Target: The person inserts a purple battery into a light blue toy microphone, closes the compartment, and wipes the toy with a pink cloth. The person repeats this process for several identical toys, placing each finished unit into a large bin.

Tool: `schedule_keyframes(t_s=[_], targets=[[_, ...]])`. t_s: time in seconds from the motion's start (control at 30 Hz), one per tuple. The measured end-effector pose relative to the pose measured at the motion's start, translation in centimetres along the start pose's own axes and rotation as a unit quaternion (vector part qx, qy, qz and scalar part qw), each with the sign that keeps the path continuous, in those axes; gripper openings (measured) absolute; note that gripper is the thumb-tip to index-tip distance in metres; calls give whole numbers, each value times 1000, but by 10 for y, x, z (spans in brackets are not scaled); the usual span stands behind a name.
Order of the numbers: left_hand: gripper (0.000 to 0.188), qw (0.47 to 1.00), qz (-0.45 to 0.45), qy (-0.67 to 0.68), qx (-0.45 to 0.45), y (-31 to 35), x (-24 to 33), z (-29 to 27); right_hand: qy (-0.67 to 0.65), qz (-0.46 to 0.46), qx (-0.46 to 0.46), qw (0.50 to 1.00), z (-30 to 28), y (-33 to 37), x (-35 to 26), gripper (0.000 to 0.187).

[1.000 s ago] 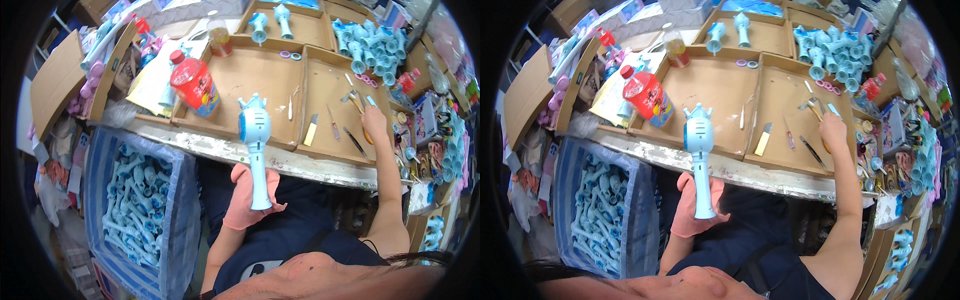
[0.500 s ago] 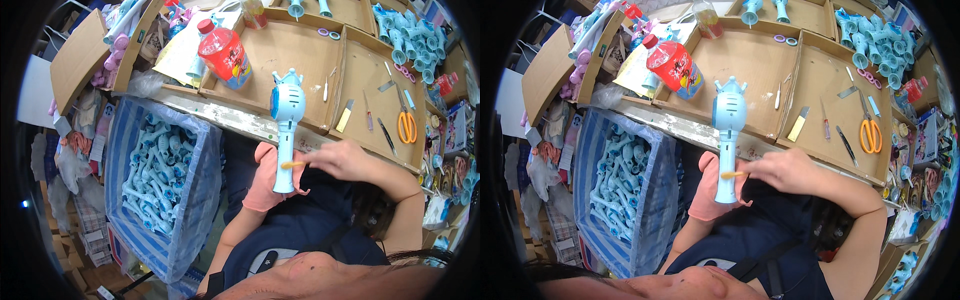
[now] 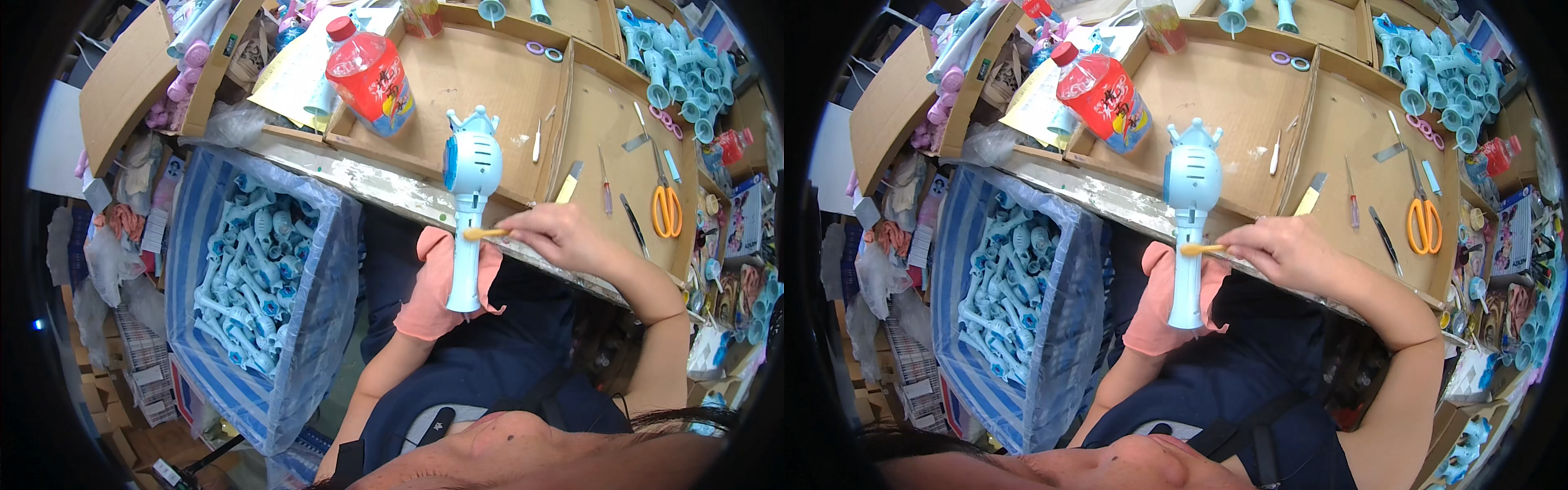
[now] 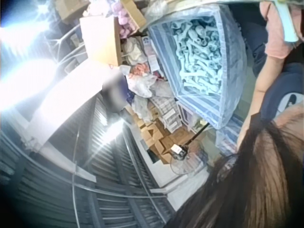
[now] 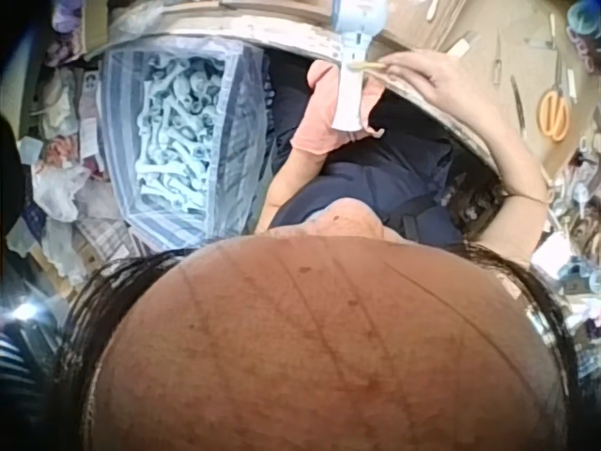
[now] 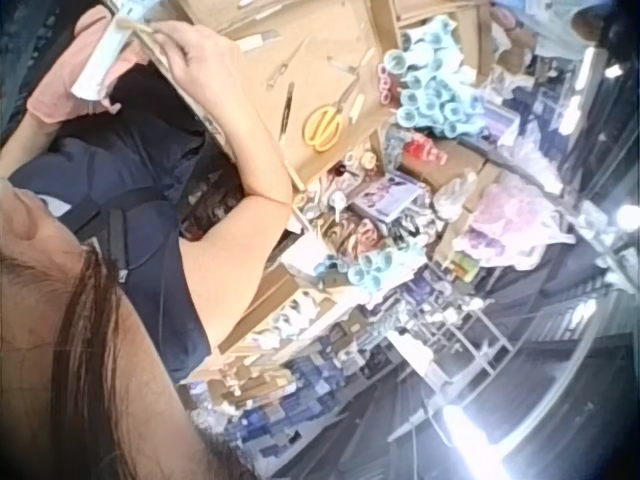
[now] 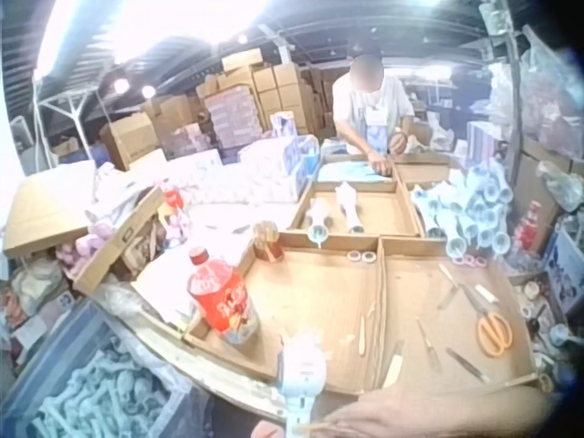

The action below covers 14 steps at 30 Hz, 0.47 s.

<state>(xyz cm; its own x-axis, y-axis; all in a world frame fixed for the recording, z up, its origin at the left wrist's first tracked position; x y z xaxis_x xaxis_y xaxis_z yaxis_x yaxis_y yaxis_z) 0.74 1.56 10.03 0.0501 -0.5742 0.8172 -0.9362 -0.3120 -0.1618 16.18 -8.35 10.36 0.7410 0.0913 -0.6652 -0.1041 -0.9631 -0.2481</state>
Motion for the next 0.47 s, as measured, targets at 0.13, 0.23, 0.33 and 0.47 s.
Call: schedule_keyframes(t_s=[0.13, 0.23, 0.33, 0.47], targets=[[20, 999, -3, -8, -32, -3, -1, 5, 15, -12, -141, 990, 5, 10, -13, 20], [17, 997, 36, 5, 64, -4, 1, 0, -44, 57, 8, 997, -6, -6, 9, 19], [22, 989, -82, 118, -39, 1, -10, 6, 9, -15, -118, 993, 10, 8, -11, 19], [36, 999, -34, 17, -13, 7, -21, 11, -29, 45, -13, 998, 3, -1, 10, 23]])
Point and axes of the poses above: each hand's wrist, its own y-axis away from the middle knuckle, its own z-axis out of the palm, x = y × z, the point moved 4 cm from there along -y, towards the middle knuckle, and after that the axes turned 6 degrees about -z, right-handed, at the moved point
